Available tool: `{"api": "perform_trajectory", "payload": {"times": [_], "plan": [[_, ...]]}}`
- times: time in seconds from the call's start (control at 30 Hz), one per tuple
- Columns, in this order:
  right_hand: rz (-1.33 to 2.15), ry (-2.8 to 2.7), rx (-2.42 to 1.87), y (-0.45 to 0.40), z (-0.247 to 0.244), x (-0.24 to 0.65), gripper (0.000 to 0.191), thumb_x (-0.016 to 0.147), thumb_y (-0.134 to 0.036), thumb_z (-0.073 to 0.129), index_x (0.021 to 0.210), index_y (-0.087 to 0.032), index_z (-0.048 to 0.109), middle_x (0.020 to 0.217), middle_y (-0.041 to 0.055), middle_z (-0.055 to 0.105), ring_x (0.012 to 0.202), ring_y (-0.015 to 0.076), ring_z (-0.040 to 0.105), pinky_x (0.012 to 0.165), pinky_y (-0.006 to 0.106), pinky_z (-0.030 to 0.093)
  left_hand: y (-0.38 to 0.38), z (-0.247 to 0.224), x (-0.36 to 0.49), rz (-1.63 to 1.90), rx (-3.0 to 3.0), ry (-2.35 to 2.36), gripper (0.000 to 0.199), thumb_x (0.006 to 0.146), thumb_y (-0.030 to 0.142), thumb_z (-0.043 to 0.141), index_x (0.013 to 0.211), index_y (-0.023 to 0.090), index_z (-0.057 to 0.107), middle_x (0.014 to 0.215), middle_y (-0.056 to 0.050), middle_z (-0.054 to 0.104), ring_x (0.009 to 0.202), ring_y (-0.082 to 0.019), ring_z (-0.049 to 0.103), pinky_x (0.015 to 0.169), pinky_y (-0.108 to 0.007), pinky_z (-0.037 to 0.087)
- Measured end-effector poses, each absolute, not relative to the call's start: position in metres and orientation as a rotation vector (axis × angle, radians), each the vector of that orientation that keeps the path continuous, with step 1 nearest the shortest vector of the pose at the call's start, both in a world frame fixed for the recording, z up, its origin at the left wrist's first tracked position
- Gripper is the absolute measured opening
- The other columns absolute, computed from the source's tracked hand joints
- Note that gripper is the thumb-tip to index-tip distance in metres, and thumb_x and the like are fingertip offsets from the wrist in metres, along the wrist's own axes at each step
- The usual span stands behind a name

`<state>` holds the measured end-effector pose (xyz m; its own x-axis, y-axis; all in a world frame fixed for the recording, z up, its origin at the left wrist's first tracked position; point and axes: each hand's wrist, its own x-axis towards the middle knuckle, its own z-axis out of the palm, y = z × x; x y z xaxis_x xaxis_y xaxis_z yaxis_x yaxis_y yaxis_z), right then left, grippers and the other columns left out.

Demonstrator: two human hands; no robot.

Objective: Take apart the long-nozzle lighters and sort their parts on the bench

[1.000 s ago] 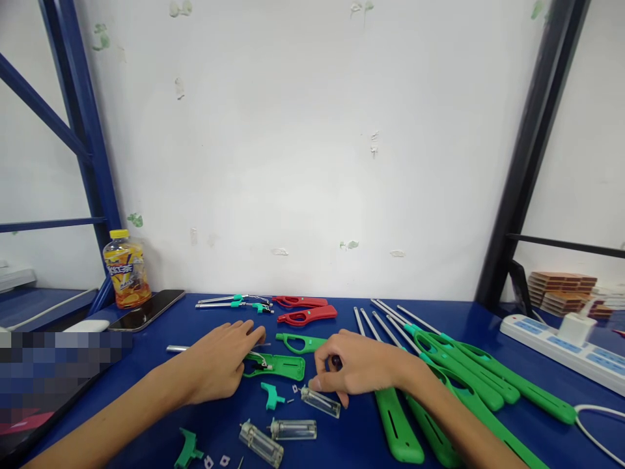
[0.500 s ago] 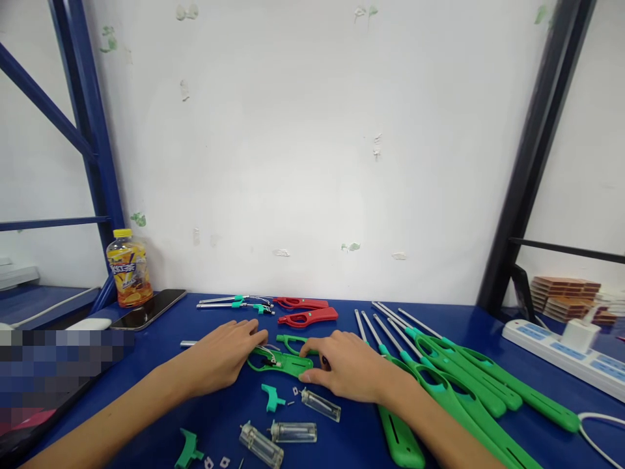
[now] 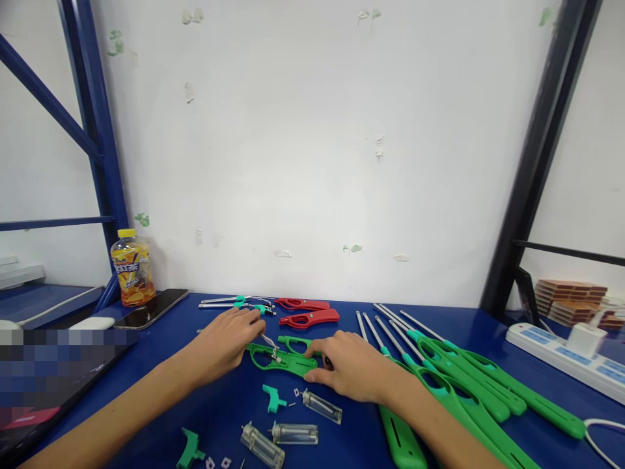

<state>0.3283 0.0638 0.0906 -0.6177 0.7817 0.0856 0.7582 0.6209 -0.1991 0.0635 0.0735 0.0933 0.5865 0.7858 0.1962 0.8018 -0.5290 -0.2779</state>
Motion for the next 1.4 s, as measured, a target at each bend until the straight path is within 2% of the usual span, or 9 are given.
{"api": "perform_trajectory", "payload": {"times": [0.37, 0.57, 0.7, 0.83, 1.03, 1.4], "plan": [[0.250, -2.675, -1.278, 0.063, 0.091, 0.330, 0.034, 0.093, -0.050, 0.062, 0.116, -0.028, 0.072, 0.079, 0.0018, 0.075, 0.078, 0.0241, 0.067, 0.065, 0.030, 0.040, 0.108, 0.077, 0.038, -0.171, -2.286, -1.520, 0.037, 0.090, 0.000, 0.036, 0.108, 0.018, 0.062, 0.107, -0.013, 0.064, 0.100, -0.027, 0.061, 0.079, -0.038, 0.049], [0.252, -2.676, -1.281, 0.061, 0.094, 0.329, 0.033, 0.093, -0.048, 0.062, 0.118, -0.028, 0.072, 0.078, 0.0019, 0.076, 0.077, 0.0242, 0.068, 0.065, 0.030, 0.041, 0.115, 0.070, 0.037, -0.163, -2.260, -1.589, 0.037, 0.089, 0.003, 0.039, 0.115, 0.022, 0.059, 0.113, -0.011, 0.063, 0.106, -0.025, 0.061, 0.081, -0.035, 0.051], [0.234, -2.676, -1.288, 0.061, 0.095, 0.328, 0.033, 0.093, -0.049, 0.062, 0.118, -0.029, 0.072, 0.080, 0.0022, 0.076, 0.078, 0.0243, 0.068, 0.065, 0.030, 0.041, 0.111, 0.069, 0.041, -0.163, -2.169, -1.701, 0.035, 0.091, 0.007, 0.039, 0.119, 0.019, 0.057, 0.117, -0.015, 0.061, 0.105, -0.028, 0.064, 0.080, -0.038, 0.052], [0.239, -2.675, -1.283, 0.061, 0.094, 0.328, 0.034, 0.093, -0.049, 0.061, 0.118, -0.028, 0.072, 0.080, 0.0023, 0.075, 0.078, 0.0244, 0.068, 0.065, 0.030, 0.041, 0.110, 0.066, 0.041, -0.127, -2.132, -1.774, 0.039, 0.087, 0.002, 0.041, 0.120, 0.016, 0.058, 0.120, -0.019, 0.061, 0.101, -0.029, 0.067, 0.078, -0.039, 0.053], [0.219, -2.686, -1.288, 0.059, 0.094, 0.330, 0.034, 0.094, -0.049, 0.061, 0.119, -0.029, 0.071, 0.083, 0.0029, 0.076, 0.080, 0.0253, 0.067, 0.065, 0.031, 0.040, 0.113, 0.064, 0.036, -0.105, -2.156, -1.774, 0.047, 0.084, -0.003, 0.039, 0.123, 0.015, 0.058, 0.123, -0.019, 0.061, 0.102, -0.028, 0.067, 0.083, -0.040, 0.053], [0.191, -2.670, -1.254, 0.062, 0.092, 0.329, 0.033, 0.097, -0.051, 0.055, 0.118, -0.031, 0.071, 0.085, 0.0018, 0.076, 0.084, 0.0248, 0.068, 0.070, 0.031, 0.043, 0.117, 0.059, 0.039, -0.059, -2.197, -1.740, 0.043, 0.092, 0.006, 0.037, 0.128, 0.014, 0.060, 0.120, -0.020, 0.064, 0.112, -0.033, 0.063, 0.089, -0.045, 0.053]]}}
